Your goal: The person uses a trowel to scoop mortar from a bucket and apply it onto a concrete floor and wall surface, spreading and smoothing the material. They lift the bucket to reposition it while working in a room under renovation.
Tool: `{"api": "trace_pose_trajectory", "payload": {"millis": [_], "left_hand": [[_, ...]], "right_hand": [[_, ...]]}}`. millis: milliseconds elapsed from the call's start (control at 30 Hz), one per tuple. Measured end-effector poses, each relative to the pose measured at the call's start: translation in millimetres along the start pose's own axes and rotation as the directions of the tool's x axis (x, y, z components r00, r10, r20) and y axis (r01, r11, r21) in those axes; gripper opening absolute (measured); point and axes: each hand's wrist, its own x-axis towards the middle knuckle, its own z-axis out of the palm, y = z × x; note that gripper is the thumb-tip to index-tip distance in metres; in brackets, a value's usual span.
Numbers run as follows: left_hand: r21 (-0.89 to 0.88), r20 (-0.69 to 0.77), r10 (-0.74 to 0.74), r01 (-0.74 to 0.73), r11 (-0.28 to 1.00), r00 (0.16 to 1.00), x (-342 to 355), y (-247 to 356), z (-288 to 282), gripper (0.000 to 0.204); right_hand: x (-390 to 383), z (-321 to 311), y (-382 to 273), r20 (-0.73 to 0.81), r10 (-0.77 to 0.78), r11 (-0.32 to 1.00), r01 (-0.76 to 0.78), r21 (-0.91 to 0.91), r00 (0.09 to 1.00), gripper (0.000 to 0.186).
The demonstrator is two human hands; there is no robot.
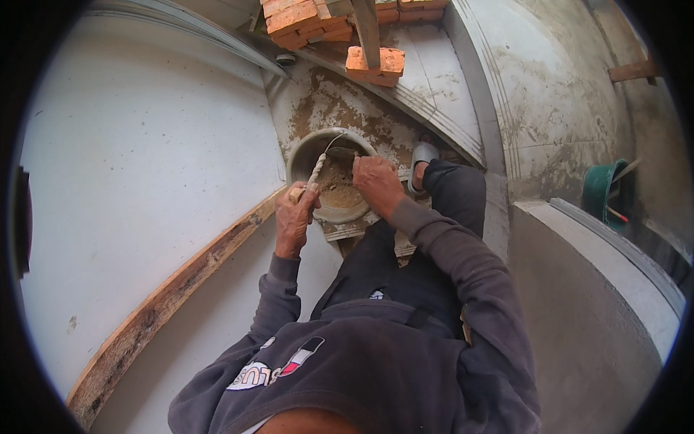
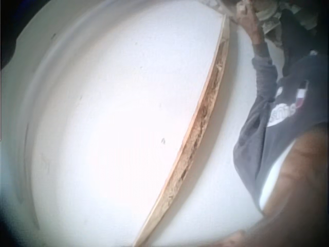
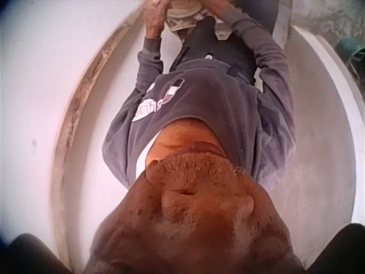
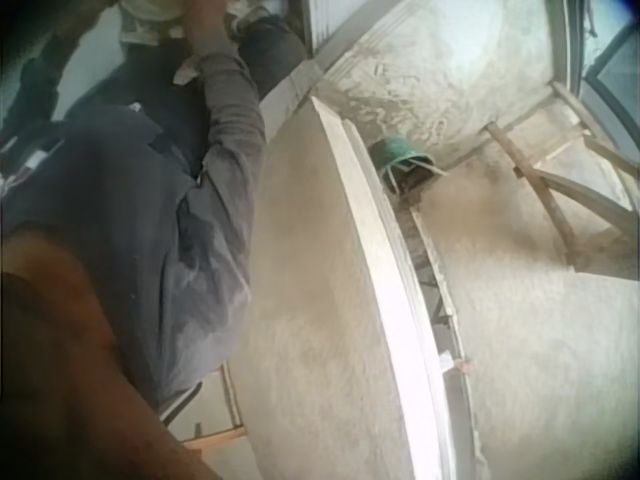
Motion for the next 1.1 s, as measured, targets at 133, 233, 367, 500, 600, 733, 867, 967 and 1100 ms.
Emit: {"api": "trace_pose_trajectory", "payload": {"millis": [133,233,367,500,600,733,867,967,1100], "left_hand": [[-0.017,0.008,0.018,-0.018,1.0,1.0,12.2,11.3,2.7,0.027],[-0.039,0.021,0.044,-0.043,0.998,0.999,14.3,13.3,4.5,0.026],[0.043,0.049,0.035,-0.037,0.998,0.998,9.8,13.4,10.3,0.027],[0.088,0.069,0.009,-0.015,0.996,0.998,5.4,6.2,18.5,0.025],[0.148,0.063,0.023,-0.032,0.988,0.998,4.8,-12.4,12.9,0.025],[0.17,0.044,-0.01,0.002,0.985,0.999,3.6,-19.9,10.4,0.026],[0.165,0.026,-0.038,0.033,0.986,0.999,10.3,-37.3,-0.6,0.027],[0.082,-0.004,-0.091,0.092,0.992,0.996,14.8,-44.5,-6.0,0.026],[0.05,-0.059,-0.16,0.163,0.985,0.985,18.3,-55.1,-15.9,0.024]], "right_hand": [[-6.1,20.3,12.6,0.0,-0.137,0.97,0.134,0.2,0.991,0.014],[1.0,12.1,26.6,0.153,-0.193,0.916,0.122,0.381,0.969,0.013],[-3.7,7.4,29.4,0.283,-0.323,0.864,0.159,0.478,0.903,0.011],[-21.4,38.7,32.6,0.238,-0.238,0.79,0.045,0.612,0.942,0.018],[-19.4,26.1,41.6,0.419,-0.25,0.719,-0.123,0.684,0.873,0.032],[-27.9,24.0,51.9,0.393,-0.236,0.6,-0.185,0.778,0.889,0.039],[-37.9,16.7,64.3,0.344,-0.186,0.516,-0.207,0.832,0.92,0.042],[-49.1,-2.0,88.1,0.25,-0.162,0.313,-0.19,0.93,0.955,0.044],[-67.1,-35.0,118.8,0.379,0.035,0.15,-0.38,0.913,0.925,0.042]]}}
